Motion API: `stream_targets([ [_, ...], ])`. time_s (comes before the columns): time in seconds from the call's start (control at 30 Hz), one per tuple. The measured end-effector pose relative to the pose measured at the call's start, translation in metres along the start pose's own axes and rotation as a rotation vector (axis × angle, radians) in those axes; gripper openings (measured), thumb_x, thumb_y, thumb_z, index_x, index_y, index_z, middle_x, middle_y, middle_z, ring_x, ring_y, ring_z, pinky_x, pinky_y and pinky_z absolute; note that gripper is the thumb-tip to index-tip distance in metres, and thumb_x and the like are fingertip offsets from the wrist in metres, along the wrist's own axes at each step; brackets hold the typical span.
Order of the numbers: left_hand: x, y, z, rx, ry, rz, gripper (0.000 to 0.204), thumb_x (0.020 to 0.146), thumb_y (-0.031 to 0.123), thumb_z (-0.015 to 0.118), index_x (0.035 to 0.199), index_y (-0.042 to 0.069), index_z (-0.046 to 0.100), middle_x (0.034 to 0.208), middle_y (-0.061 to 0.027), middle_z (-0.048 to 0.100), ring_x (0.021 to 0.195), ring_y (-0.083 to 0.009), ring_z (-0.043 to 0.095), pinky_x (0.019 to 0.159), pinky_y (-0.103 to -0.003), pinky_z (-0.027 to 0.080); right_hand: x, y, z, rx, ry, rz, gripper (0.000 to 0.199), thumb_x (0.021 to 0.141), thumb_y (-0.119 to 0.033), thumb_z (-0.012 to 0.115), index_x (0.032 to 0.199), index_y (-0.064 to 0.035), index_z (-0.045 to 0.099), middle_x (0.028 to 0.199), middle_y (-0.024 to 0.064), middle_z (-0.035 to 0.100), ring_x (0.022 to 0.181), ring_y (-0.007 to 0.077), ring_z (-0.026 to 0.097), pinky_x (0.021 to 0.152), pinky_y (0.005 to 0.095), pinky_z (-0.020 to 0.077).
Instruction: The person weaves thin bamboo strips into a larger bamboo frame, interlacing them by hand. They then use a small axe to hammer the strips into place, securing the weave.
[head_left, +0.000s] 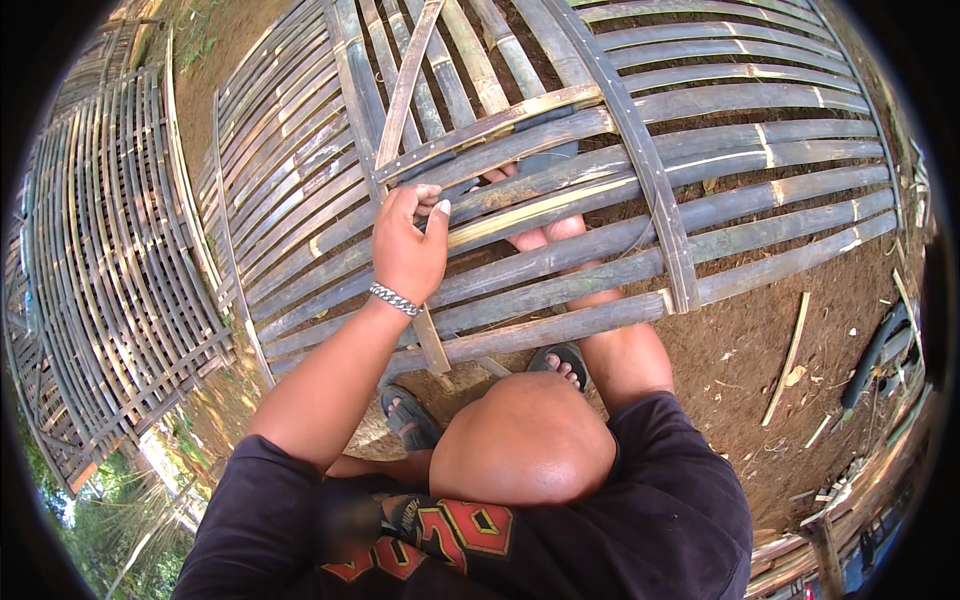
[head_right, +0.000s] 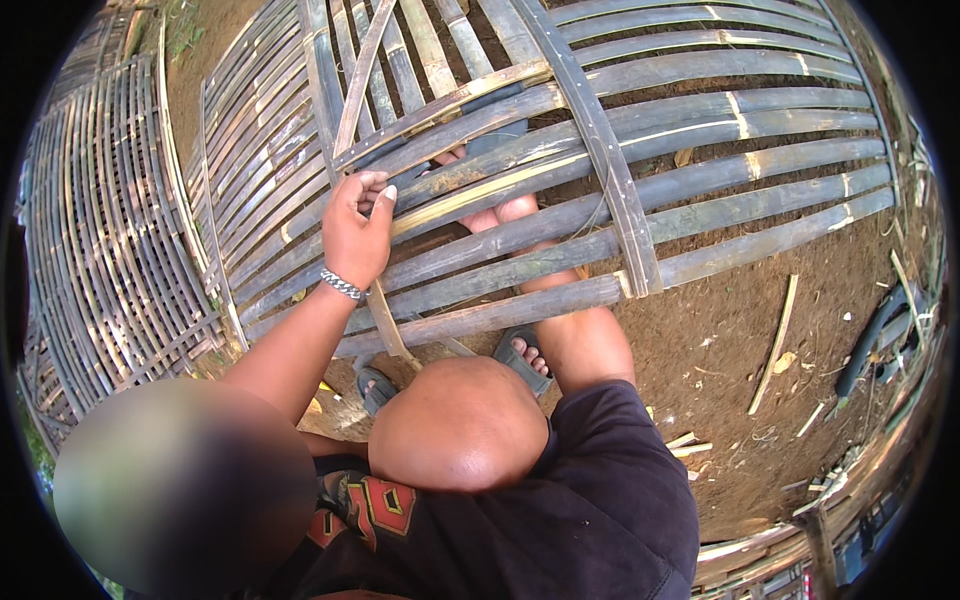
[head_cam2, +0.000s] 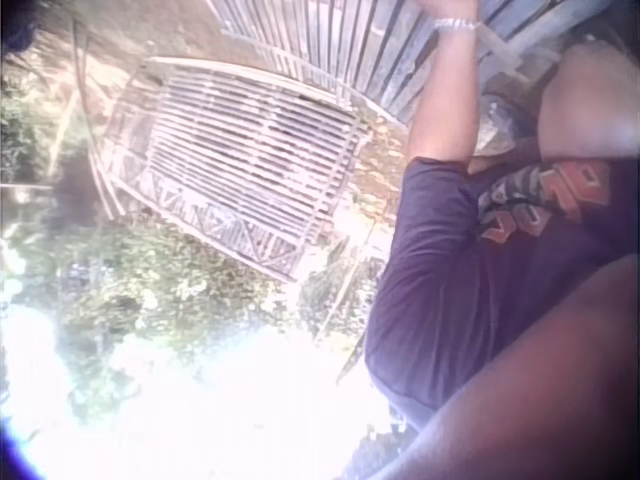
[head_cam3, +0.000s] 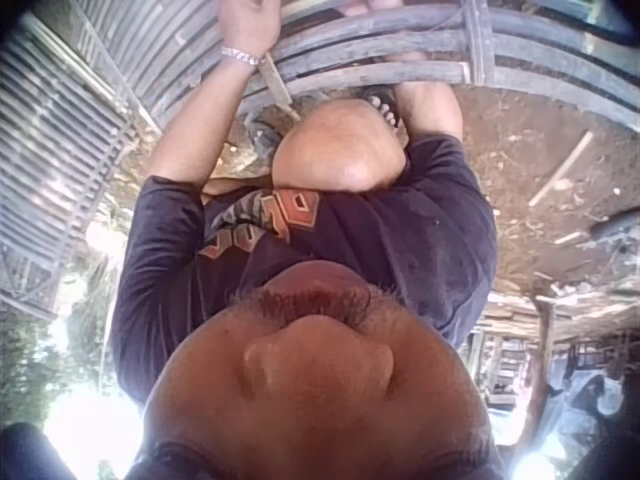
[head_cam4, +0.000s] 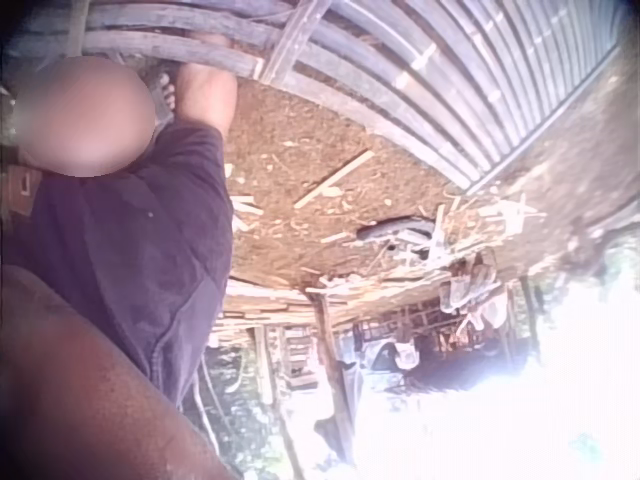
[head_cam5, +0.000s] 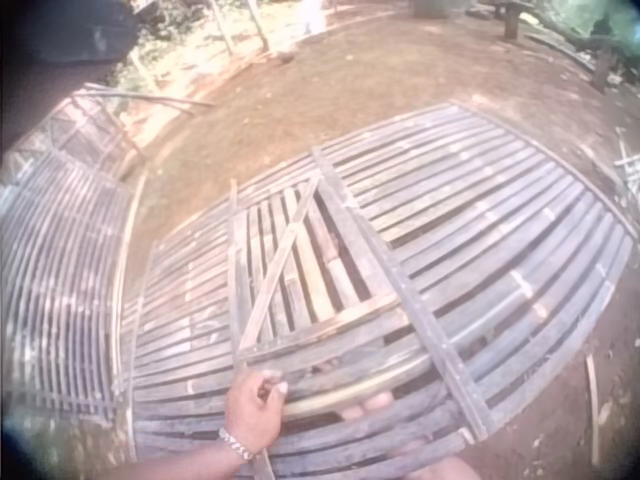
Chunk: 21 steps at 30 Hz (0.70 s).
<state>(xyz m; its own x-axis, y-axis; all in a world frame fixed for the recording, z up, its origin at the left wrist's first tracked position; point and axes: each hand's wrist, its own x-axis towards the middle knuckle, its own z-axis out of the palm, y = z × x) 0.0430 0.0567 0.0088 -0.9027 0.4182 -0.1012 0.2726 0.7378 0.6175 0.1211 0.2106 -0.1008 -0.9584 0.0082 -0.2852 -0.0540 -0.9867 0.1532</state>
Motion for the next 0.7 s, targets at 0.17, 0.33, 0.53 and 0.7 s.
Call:
stream_targets([
  [0.17,0.024,0.009,-0.004,0.244,-0.035,0.338,0.023,0.09,0.005,0.066,0.112,0.001,0.067,0.106,-0.016,0.066,0.102,-0.0345,0.065,0.093,-0.042,0.051,0.002,0.002,0.002,-0.118,-0.017,-0.036,0.064,0.104,-0.051,0.053,0.152,-0.0086,0.045,0.154,0.0121,0.048,0.142,0.0297,0.044,0.116,0.0541,0.043],
  [0.33,0.063,0.04,0.015,0.332,-0.204,0.326,0.026,0.091,0.008,0.066,0.115,0.001,0.067,0.105,-0.0155,0.068,0.102,-0.0333,0.066,0.094,-0.043,0.051,0.002,0.005,-0.005,-0.18,0.033,-0.045,0.051,0.105,-0.049,0.053,0.139,-0.0108,0.053,0.138,0.0066,0.059,0.129,0.0242,0.055,0.109,0.0464,0.0486],
  [0.53,0.027,0.056,0.041,-0.641,-0.13,-0.547,0.023,0.098,0.013,0.061,0.117,0.0,0.062,0.101,-0.0084,0.067,0.091,-0.0191,0.066,0.082,-0.035,0.055,-0.01,0.0,-0.005,-0.209,-0.072,-0.06,0.046,0.105,-0.046,0.054,0.135,-0.011,0.054,0.133,0.0046,0.061,0.123,0.023,0.059,0.108,0.0425,0.0497],
  [0.7,0.008,0.07,0.033,-1.006,0.043,-0.814,0.026,0.1,0.016,0.061,0.121,0.001,0.058,0.11,-0.0099,0.064,0.096,-0.019,0.064,0.084,-0.035,0.054,-0.002,0.001,-0.006,-0.174,0.01,-0.06,0.053,0.105,-0.046,0.055,0.143,-0.0094,0.05,0.144,0.0075,0.056,0.131,0.0247,0.055,0.111,0.0433,0.0482],
])
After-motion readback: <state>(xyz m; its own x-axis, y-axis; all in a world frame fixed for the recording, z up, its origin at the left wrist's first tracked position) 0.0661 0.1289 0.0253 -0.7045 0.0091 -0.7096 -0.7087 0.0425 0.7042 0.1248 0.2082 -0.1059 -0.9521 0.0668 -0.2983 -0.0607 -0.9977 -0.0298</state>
